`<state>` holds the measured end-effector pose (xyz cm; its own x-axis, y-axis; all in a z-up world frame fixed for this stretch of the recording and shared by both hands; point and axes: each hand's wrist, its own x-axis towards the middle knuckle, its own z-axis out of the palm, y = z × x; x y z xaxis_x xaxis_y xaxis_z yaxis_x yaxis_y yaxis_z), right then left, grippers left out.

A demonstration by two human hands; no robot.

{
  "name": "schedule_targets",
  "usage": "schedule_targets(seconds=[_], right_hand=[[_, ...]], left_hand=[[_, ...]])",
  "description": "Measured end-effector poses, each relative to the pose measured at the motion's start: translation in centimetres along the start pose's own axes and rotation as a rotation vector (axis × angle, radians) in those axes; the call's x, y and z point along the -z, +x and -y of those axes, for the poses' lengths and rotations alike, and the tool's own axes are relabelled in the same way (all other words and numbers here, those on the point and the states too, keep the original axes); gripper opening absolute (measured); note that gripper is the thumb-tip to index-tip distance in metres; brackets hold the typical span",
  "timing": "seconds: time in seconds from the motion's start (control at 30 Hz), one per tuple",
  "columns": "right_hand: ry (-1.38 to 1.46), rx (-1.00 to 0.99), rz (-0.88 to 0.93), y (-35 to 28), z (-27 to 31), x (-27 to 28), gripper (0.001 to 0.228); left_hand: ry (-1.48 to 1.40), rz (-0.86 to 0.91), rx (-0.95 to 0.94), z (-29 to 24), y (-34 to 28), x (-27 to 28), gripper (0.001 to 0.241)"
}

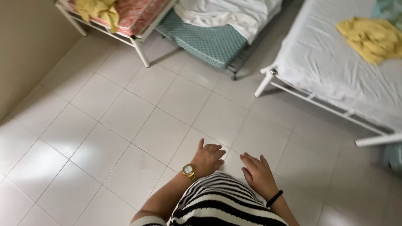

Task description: The person folds a green and white towel and places it on a small wooden stool. They then fold a yellow towel and place it on the same stool. Finally, they fold a white pillowcase and place it on the stool.

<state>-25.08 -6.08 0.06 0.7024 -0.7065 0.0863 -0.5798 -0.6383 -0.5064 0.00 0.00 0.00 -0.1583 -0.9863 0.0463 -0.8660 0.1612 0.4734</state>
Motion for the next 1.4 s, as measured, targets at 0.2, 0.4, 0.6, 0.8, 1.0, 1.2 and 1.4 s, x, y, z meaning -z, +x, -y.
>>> schedule_targets(seconds=[0.2,0.4,0.6,0.8,1.0,1.2,1.4], right_hand=[[-0.002,0.106,0.217,9.3,0.3,0.1,0.044],[-0.053,0.282,0.357,17.9,-2.3,-1.7,0.046],[-0.069,0.437,0.343,28.5,-6.6,-1.7,0.047],[-0.149,0.531,0.27,41.9,-7.1,2.8,0.046],[-0.051,0.666,0.258,49.8,-6.5,1.9,0.04],[-0.064,0.685,0.278,59.3,-7.9,0.3,0.04],[-0.085,0.611,0.166,68.6,-7.7,2.0,0.041]], left_hand=[[-0.018,-0.009,0.216,4.3,0.6,2.0,0.038],[-0.186,-0.128,0.323,5.8,4.3,3.0,0.041],[-0.159,-0.101,0.38,11.8,13.5,4.2,0.04],[-0.057,-0.185,0.289,17.4,22.6,10.9,0.04],[-0.127,-0.306,0.399,22.6,26.6,11.0,0.045],[-0.166,-0.171,0.343,30.2,32.2,11.7,0.036],[-0.092,-0.194,0.245,38.4,41.7,20.4,0.042]])
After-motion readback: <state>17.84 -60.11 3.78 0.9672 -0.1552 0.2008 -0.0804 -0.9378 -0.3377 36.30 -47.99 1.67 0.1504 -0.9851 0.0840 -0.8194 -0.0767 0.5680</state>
